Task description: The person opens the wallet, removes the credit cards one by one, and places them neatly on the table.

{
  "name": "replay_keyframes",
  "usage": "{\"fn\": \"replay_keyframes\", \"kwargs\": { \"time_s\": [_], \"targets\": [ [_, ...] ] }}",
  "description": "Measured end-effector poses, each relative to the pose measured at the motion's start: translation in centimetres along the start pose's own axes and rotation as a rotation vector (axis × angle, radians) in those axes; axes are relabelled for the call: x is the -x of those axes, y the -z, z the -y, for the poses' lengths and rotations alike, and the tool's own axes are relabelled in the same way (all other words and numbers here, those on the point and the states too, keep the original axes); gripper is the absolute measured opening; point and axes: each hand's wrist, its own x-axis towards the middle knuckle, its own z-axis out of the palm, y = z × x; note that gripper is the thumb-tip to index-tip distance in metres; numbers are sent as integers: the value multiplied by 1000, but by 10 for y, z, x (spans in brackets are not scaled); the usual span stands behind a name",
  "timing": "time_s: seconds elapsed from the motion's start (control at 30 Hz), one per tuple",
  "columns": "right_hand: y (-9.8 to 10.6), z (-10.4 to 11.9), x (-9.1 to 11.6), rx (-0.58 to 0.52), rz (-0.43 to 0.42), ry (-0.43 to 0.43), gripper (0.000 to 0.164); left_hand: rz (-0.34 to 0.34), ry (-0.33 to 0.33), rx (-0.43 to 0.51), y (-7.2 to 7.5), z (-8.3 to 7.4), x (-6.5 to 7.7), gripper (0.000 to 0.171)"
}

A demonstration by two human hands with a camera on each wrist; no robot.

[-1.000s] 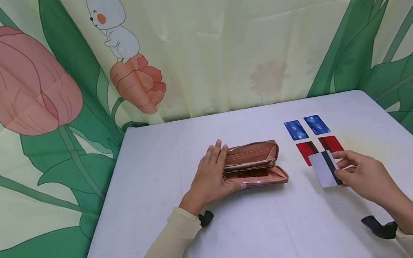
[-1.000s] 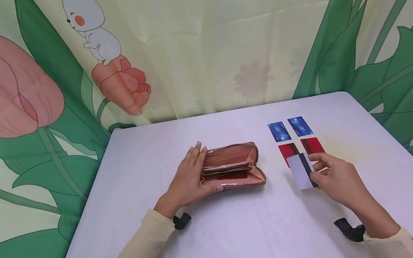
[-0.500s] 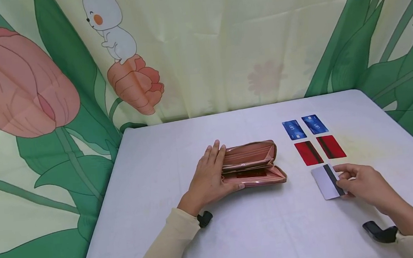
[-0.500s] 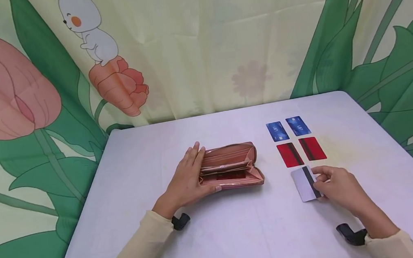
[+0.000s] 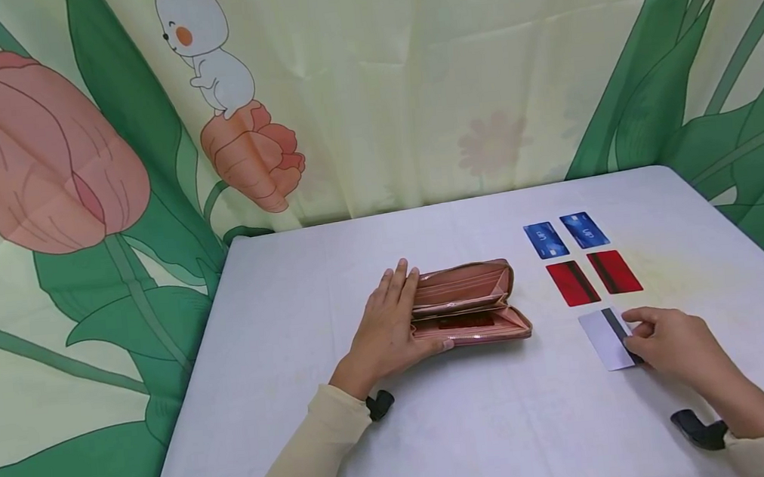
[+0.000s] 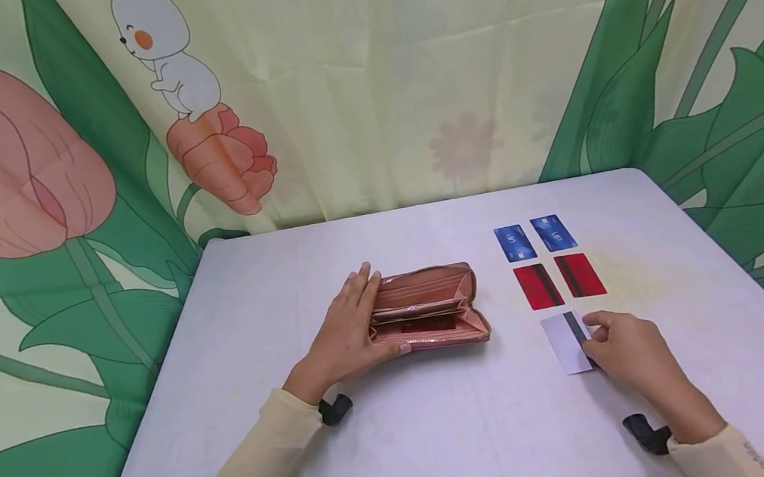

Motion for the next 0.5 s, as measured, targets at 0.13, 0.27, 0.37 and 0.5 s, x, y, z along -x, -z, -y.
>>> {"fn": "replay_keyframes", "kwargs": {
  "time_s": [0.13, 0.27, 0.37, 0.5],
  "targets": [
    [-2, 0, 1, 53, -21, 2, 43, 11, 7, 2, 1, -1, 0, 118],
    [-3, 1, 3, 86, -49, 2, 41, 18, 13, 8, 1, -1, 1, 118],
    [-3, 5, 4, 97, -85, 11, 41, 16, 15, 11, 0, 0, 0, 118],
    [0, 11, 5, 91, -142, 40, 43, 4, 9, 5, 0, 0, 0, 118]
  ]
}}
